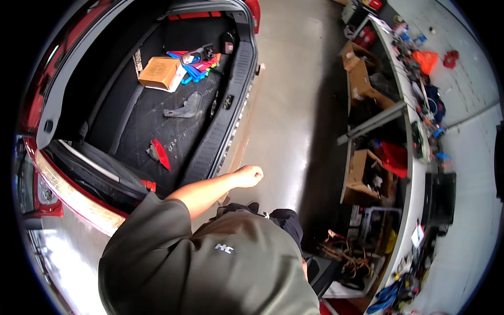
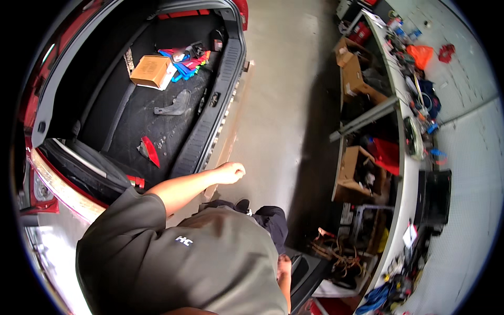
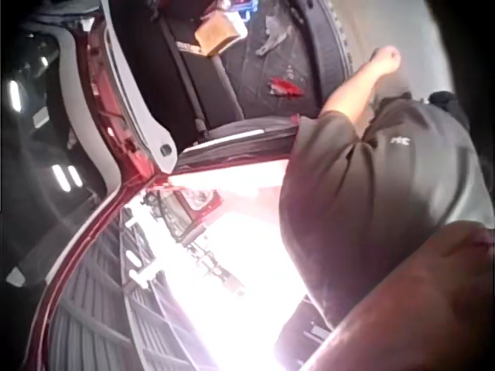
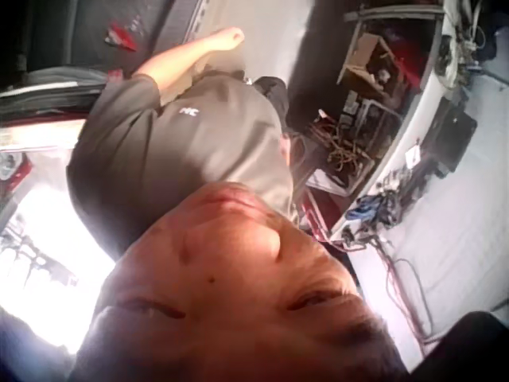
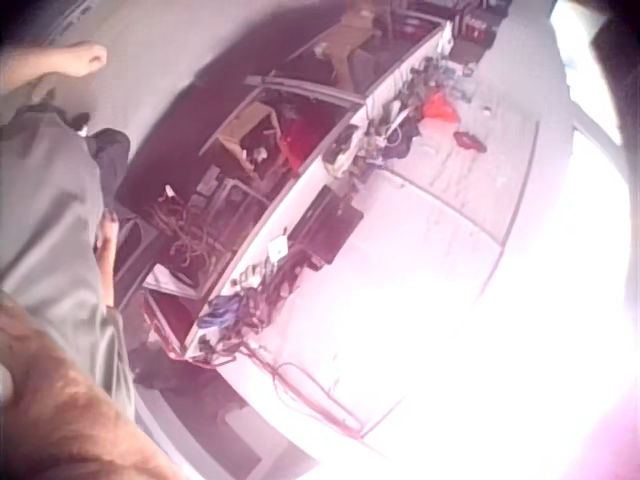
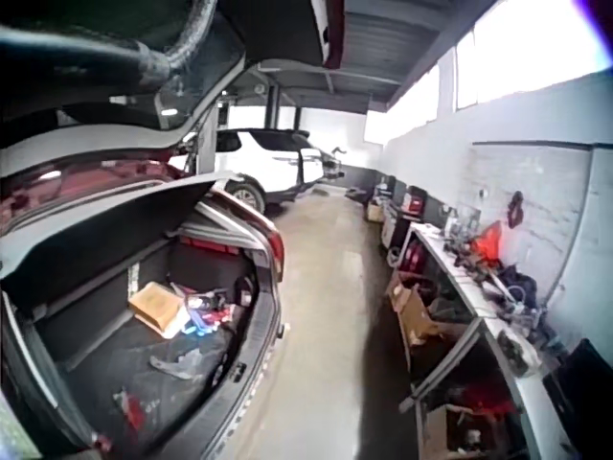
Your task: The person carries a mud flap from the trunk around the car before returning it, opens a car door, and touches the front emblem. The person then takes a side-view mirror from the trunk, works on it using a screwdriver and socket, and brings it to the car door frame.
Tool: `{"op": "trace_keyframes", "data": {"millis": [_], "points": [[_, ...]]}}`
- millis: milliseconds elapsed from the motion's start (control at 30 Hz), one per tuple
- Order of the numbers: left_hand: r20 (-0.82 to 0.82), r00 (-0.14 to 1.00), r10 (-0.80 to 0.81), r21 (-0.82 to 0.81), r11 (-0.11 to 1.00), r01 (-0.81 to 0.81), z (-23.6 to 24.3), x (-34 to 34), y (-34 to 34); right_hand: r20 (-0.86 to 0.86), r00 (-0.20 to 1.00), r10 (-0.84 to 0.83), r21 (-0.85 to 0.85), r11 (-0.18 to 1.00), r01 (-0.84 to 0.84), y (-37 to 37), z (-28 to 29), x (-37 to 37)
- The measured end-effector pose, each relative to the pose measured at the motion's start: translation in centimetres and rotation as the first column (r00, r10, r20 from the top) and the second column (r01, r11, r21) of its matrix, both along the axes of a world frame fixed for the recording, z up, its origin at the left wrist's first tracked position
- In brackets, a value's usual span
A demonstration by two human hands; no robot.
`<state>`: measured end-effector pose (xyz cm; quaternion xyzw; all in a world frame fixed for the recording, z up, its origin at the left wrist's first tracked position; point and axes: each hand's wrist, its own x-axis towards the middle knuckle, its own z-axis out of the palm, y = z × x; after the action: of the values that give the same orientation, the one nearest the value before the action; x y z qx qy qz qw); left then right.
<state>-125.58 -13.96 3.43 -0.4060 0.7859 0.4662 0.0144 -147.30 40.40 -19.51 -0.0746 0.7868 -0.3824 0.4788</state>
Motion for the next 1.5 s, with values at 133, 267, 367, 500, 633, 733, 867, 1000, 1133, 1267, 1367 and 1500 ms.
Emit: {"op": "trace_keyframes", "data": {"millis": [133,267,367,500,633,733,867,1000,1133,1267,1367,1500], "points": [[-0.039,0.992,0.122,0.002,0.993,-0.122,1.1,-3.6,-8.8,0.092,0.945,0.313,0.252,0.911,-0.327,-5.6,-4.5,-6.0],[-0.106,0.925,0.366,-0.025,0.929,-0.37,-3.0,-3.7,-16.5,0.466,0.765,0.444,0.268,0.754,-0.6,-17.6,-2.8,-20.9],[0.118,0.9,0.42,-0.125,0.905,-0.406,-4.8,-3.0,-20.3,0.531,0.846,-0.043,0.125,0.992,-0.028,-31.4,1.3,-34.1],[0.12,0.785,0.608,-0.107,0.794,-0.598,-1.2,-3.6,-25.0,0.302,0.953,-0.027,0.091,0.996,-0.001,-51.7,9.5,-42.9],[-0.027,0.733,0.679,-0.277,0.7,-0.659,2.3,-3.7,-33.6,0.125,0.981,0.151,-0.142,0.981,-0.133,-70.3,15.2,-49.2],[-0.006,0.672,0.741,-0.313,0.637,-0.704,3.2,-2.1,-41.7,-0.002,0.956,0.294,-0.219,0.932,-0.288,-81.3,19.7,-48.9],[0.003,0.645,0.764,-0.481,0.567,-0.669,2.6,3.0,-55.8,-0.068,0.883,0.465,-0.253,0.848,-0.466,-89.7,23.2,-45.7],[0.196,0.551,0.811,-0.573,0.551,-0.608,3.7,7.3,-72.1,-0.27,0.694,0.668,0.15,0.741,-0.655,-88.5,16.9,-46.8],[0.464,0.421,0.779,-0.625,0.625,-0.468,3.8,9.4,-81.6,-0.149,0.685,0.713,0.276,0.695,-0.664,-88.5,23.0,-43.6],[0.663,0.435,0.61,-0.421,0.783,-0.457,0.0,11.1,-88.8,0.028,0.93,0.367,0.371,0.86,-0.35,-88.2,25.5,-42.6],[0.702,0.497,0.511,-0.209,0.814,-0.542,-2.7,10.9,-92.3,-0.004,0.932,0.362,0.417,0.848,-0.327,-87.2,24.7,-43.2],[0.726,0.439,0.529,0.132,0.52,-0.844,-4.0,12.0,-95.0,0.016,0.933,0.36,0.393,0.856,-0.337,-90.8,25.0,-42.7]]}}
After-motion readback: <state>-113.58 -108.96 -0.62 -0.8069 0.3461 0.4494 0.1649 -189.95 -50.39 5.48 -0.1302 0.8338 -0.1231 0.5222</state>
